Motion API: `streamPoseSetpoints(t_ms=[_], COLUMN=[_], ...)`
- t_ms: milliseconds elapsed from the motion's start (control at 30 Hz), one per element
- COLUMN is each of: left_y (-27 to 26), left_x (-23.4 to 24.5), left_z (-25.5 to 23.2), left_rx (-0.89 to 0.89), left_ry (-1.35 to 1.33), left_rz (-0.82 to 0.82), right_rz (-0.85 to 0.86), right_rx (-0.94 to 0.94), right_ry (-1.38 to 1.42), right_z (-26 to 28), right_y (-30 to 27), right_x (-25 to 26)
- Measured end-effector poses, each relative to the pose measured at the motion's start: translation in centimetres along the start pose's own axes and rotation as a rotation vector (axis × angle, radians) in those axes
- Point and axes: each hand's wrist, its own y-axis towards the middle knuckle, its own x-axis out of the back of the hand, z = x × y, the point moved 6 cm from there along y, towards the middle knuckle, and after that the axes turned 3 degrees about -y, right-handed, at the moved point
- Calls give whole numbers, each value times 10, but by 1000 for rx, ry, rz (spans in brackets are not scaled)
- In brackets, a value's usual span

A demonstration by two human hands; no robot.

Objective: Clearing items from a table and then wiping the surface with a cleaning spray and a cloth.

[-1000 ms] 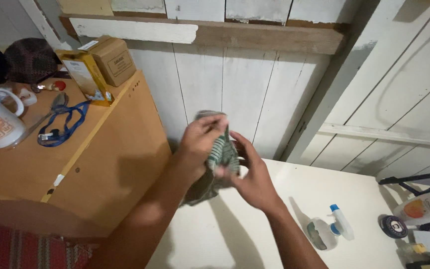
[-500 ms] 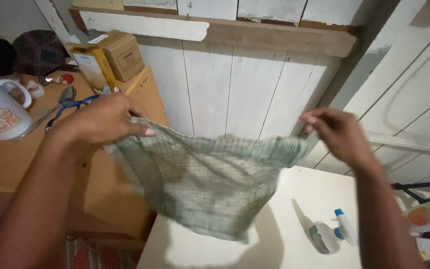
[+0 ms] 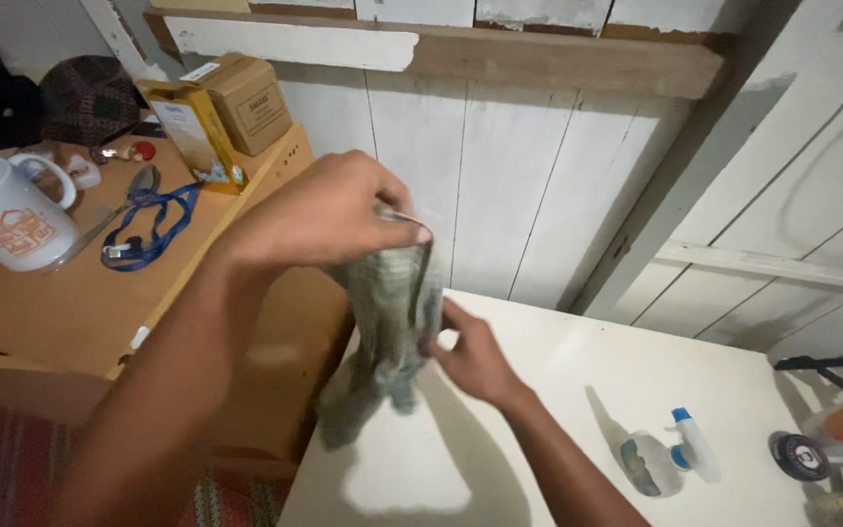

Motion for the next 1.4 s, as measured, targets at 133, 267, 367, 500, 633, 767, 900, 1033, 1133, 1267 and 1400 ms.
streamPoseSetpoints(t_ms=[133,267,367,500,633,767,900,1033,1133,1267,1400], left_y=[-26,-44,-47,-52,-91,-88,-68,-55,-41,-22,-13], left_x=[28,55,42,-84,-265,-283,-264,-335,-342,-293,-244], left_z=[25,39,106,189,248,233,215,261,298,278,243], left_rx=[244,280,427,574,727,759,431,624,723,539,282], left_ry=[110,149,33,-242,-554,-924,-1425,-1155,-1094,-956,-1284], left_rz=[-72,-64,-20,64,248,235,-135,130,-1,-44,-212], right_rz=[-88,85,127,41,-66,66,-251,-363,-300,-189,-342], right_rx=[-34,-115,-71,-360,-671,-797,-784,-795,-879,-837,-673], right_ry=[-21,340,686,749,799,383,560,645,390,67,296], right_z=[-5,-4,-111,-303,-326,-165,-131,-122,-137,-178,-189], right_y=[8,-8,-65,-176,-205,-160,-121,-95,-81,-64,-46], right_x=[56,118,134,104,103,81,95,101,109,132,151])
